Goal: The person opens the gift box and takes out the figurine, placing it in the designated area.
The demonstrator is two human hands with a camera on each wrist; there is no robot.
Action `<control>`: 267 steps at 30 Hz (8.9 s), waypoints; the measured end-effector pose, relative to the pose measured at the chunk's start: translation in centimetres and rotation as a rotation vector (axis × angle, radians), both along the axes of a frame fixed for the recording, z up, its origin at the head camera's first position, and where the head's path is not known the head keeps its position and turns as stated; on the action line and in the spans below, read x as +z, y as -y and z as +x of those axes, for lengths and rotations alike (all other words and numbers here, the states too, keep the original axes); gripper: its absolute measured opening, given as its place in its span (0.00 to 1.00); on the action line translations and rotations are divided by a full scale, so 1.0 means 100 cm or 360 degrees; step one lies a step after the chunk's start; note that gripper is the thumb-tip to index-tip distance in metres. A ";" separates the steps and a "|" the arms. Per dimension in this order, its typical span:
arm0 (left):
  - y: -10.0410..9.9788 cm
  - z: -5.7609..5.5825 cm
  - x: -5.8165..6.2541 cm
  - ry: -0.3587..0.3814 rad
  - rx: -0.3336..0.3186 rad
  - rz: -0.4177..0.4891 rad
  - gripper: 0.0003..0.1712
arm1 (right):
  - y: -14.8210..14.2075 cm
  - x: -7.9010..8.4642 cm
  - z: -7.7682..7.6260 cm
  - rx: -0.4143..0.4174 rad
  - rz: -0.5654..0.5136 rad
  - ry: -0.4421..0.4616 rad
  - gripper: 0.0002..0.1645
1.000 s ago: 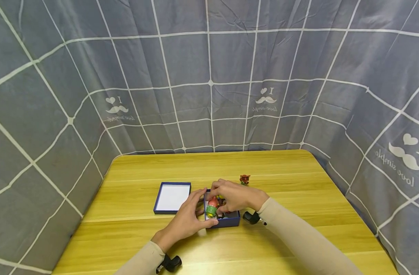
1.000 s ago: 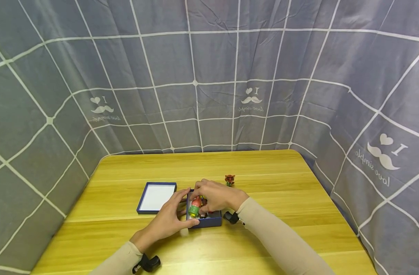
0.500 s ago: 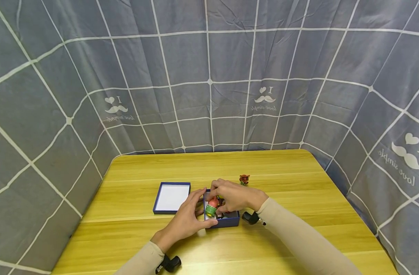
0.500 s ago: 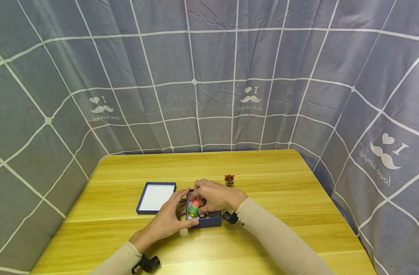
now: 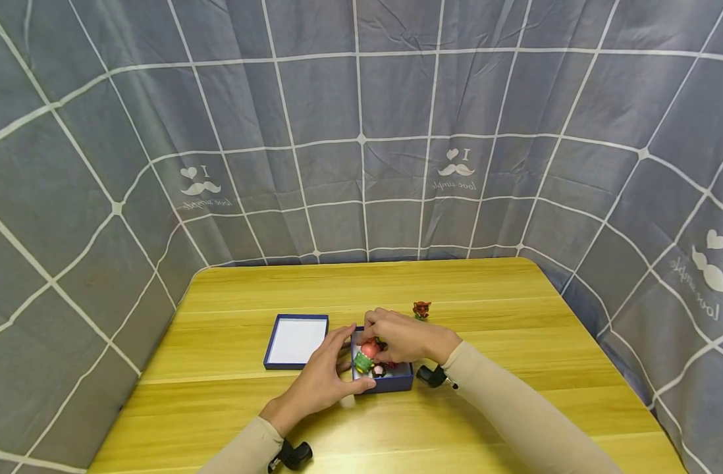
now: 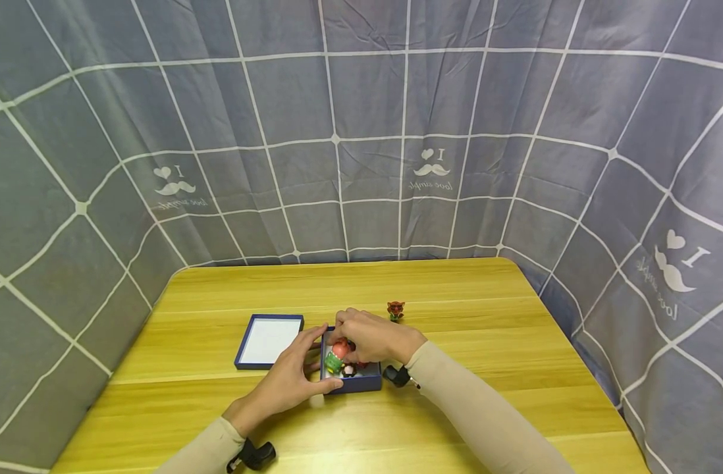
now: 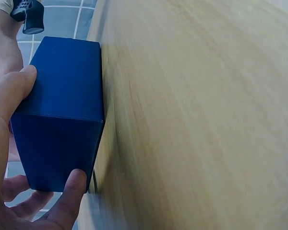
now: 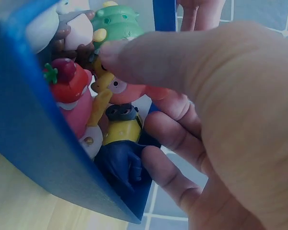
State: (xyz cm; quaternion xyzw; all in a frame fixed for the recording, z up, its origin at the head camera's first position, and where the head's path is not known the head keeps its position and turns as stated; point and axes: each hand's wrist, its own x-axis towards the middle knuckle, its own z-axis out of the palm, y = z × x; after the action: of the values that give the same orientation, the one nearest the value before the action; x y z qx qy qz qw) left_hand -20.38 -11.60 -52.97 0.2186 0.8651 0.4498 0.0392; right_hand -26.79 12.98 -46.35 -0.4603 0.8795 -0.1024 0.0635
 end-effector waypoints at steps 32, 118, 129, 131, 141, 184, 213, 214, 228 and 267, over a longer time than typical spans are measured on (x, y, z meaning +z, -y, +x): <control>-0.001 -0.003 -0.004 0.0035 -0.0027 0.0073 0.68 | -0.003 0.005 0.000 0.0068 -0.0018 -0.0055 0.16; -0.005 0.002 -0.001 0.0112 -0.0031 0.0168 0.68 | -0.023 0.021 0.014 -0.0132 -0.0346 0.0214 0.20; -0.003 0.000 -0.001 0.0106 -0.0020 0.0194 0.68 | -0.028 0.027 0.014 -0.0124 -0.0409 0.0167 0.20; -0.003 -0.002 -0.002 0.0108 -0.0015 0.0201 0.68 | -0.028 0.029 0.013 -0.0125 -0.0410 0.0155 0.19; -0.002 -0.003 0.001 0.0113 -0.0003 0.0184 0.68 | -0.030 0.033 0.013 -0.0138 -0.0429 0.0119 0.21; -0.002 -0.002 0.000 0.0065 -0.0005 0.0087 0.69 | -0.042 0.038 0.009 -0.0206 -0.0624 0.0008 0.15; -0.002 -0.001 0.000 0.0060 0.0008 0.0072 0.68 | -0.079 0.049 0.004 -0.0251 -0.0771 -0.0071 0.20; -0.002 -0.001 0.000 0.0063 0.0006 0.0071 0.68 | -0.081 0.049 0.004 -0.0267 -0.0768 -0.0081 0.20; -0.001 -0.002 -0.002 0.0060 0.0007 0.0060 0.68 | -0.107 0.054 0.001 -0.0374 -0.0741 -0.0145 0.21; -0.001 -0.001 -0.001 -0.0003 0.0049 -0.0068 0.70 | -0.161 0.035 -0.010 -0.0540 -0.0683 -0.0405 0.14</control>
State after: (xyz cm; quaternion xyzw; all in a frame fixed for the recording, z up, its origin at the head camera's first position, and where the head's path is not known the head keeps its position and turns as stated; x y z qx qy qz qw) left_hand -20.52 -11.50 -53.09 0.2047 0.8777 0.4318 0.0362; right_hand -27.81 29.07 -42.84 -0.3189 0.9030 -0.2365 -0.1639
